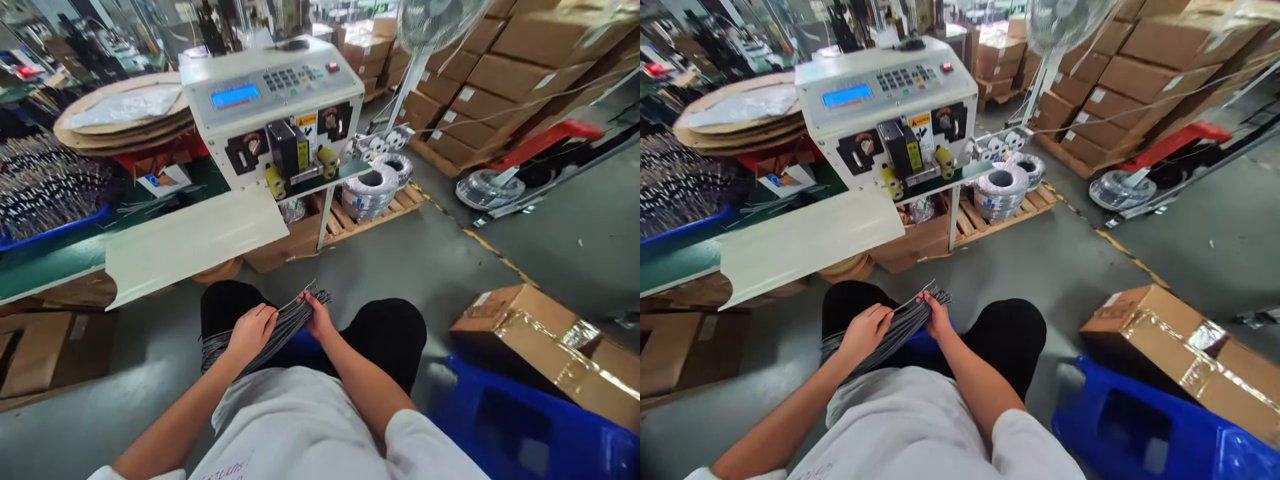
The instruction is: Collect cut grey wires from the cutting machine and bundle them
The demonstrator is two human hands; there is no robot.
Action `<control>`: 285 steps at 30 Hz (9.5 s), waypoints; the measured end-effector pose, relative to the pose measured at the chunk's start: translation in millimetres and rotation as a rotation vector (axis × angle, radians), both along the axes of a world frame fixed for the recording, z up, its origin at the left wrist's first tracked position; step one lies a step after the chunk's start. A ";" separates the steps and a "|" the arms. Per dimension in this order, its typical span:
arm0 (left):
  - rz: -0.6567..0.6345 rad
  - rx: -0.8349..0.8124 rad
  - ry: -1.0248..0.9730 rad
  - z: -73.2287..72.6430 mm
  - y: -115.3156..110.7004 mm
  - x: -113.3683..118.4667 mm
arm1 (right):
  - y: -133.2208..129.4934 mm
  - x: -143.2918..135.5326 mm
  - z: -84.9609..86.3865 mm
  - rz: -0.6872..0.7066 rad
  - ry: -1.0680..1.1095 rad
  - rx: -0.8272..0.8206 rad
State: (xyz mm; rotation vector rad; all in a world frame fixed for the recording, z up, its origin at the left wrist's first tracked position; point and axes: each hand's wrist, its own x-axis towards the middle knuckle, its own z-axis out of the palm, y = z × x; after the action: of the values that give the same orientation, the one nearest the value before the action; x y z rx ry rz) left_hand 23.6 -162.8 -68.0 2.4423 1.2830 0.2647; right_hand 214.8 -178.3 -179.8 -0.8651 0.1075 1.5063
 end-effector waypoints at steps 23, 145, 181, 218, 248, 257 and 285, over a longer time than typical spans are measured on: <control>-0.149 -0.234 0.166 -88.1 -0.6 -2.0 | -2.9 -2.4 -16.2 -0.071 0.062 0.087; 0.403 0.130 0.017 99.0 241.6 51.9 | 9.2 9.0 0.1 0.059 -0.012 0.008; -0.143 -0.104 -0.418 62.2 -43.1 29.6 | 1.4 0.2 11.2 0.047 0.042 0.069; -0.119 -0.282 -0.368 79.4 -43.4 34.6 | 2.8 1.2 1.7 0.049 0.052 0.108; -0.056 -0.462 -0.147 120.6 -19.8 22.8 | -54.9 -7.7 132.6 0.016 -0.366 0.487; -0.086 -0.445 -0.233 110.6 -29.8 0.1 | -61.1 -20.0 156.6 0.046 -0.535 0.420; 0.098 -1.218 -1.000 80.8 -39.6 6.7 | -66.4 -34.3 158.4 0.046 -0.456 0.323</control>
State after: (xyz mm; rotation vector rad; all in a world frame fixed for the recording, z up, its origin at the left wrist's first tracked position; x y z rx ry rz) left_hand 30.3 -202.3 12.8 0.9573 0.7011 0.4596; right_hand 180.5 -244.7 -21.4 -0.9271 -0.4805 1.2875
